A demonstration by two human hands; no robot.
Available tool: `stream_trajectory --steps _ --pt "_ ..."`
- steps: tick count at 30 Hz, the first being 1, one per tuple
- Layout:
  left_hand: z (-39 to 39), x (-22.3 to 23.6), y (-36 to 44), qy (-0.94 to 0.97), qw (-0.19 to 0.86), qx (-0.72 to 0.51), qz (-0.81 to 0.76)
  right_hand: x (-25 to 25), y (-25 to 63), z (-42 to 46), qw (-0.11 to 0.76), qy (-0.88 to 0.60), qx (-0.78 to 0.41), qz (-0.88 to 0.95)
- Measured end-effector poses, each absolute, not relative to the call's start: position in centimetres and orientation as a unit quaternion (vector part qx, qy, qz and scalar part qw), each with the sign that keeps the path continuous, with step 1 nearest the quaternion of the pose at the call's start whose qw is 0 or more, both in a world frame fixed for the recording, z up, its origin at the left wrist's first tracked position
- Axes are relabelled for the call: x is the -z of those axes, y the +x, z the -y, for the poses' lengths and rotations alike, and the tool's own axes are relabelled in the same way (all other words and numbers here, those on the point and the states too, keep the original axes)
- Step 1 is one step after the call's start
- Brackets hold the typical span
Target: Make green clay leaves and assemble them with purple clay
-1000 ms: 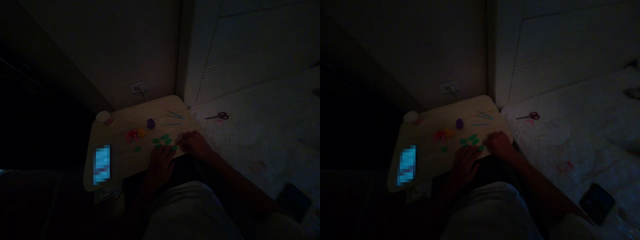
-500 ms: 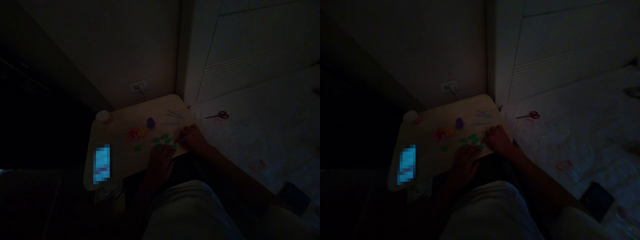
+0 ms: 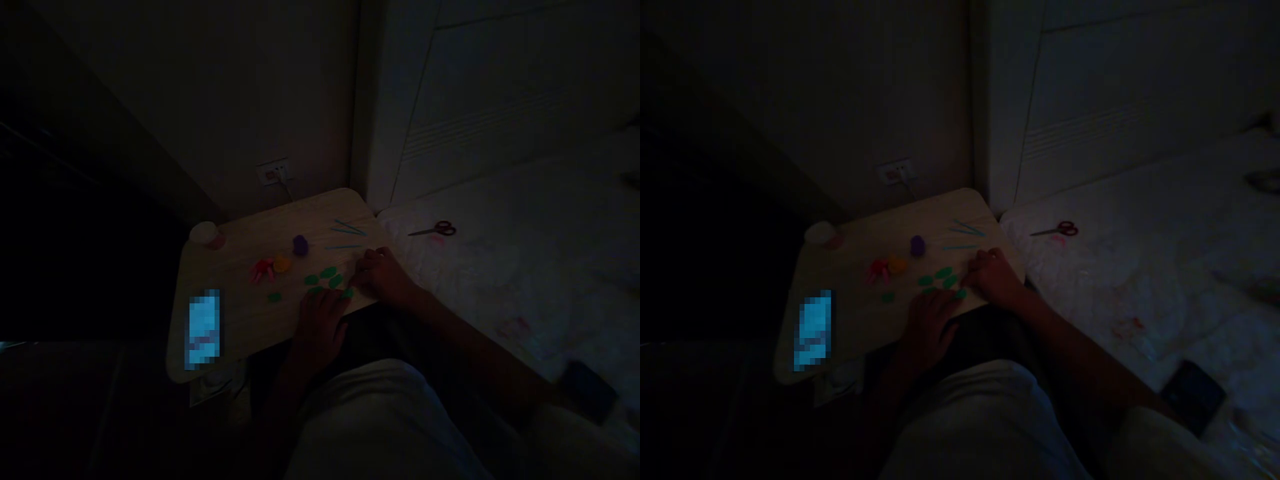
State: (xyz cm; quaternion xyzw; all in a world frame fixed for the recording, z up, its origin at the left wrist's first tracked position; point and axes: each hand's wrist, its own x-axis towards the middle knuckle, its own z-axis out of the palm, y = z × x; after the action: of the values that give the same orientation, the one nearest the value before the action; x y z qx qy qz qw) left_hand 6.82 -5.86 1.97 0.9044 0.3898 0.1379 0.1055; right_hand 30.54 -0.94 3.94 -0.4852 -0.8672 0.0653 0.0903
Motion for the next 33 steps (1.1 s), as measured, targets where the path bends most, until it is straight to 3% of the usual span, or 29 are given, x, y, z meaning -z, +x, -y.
stream_trajectory --steps 27,33 --pt "5.9 -1.3 6.7 0.904 0.100 -0.153 -0.387 -3.4 30.9 3.5 0.111 -0.550 -0.056 0.826" --pt "6.2 -1.2 6.3 0.898 0.098 -0.182 -0.389 -2.7 31.5 3.8 0.194 -0.567 -0.065 0.798"
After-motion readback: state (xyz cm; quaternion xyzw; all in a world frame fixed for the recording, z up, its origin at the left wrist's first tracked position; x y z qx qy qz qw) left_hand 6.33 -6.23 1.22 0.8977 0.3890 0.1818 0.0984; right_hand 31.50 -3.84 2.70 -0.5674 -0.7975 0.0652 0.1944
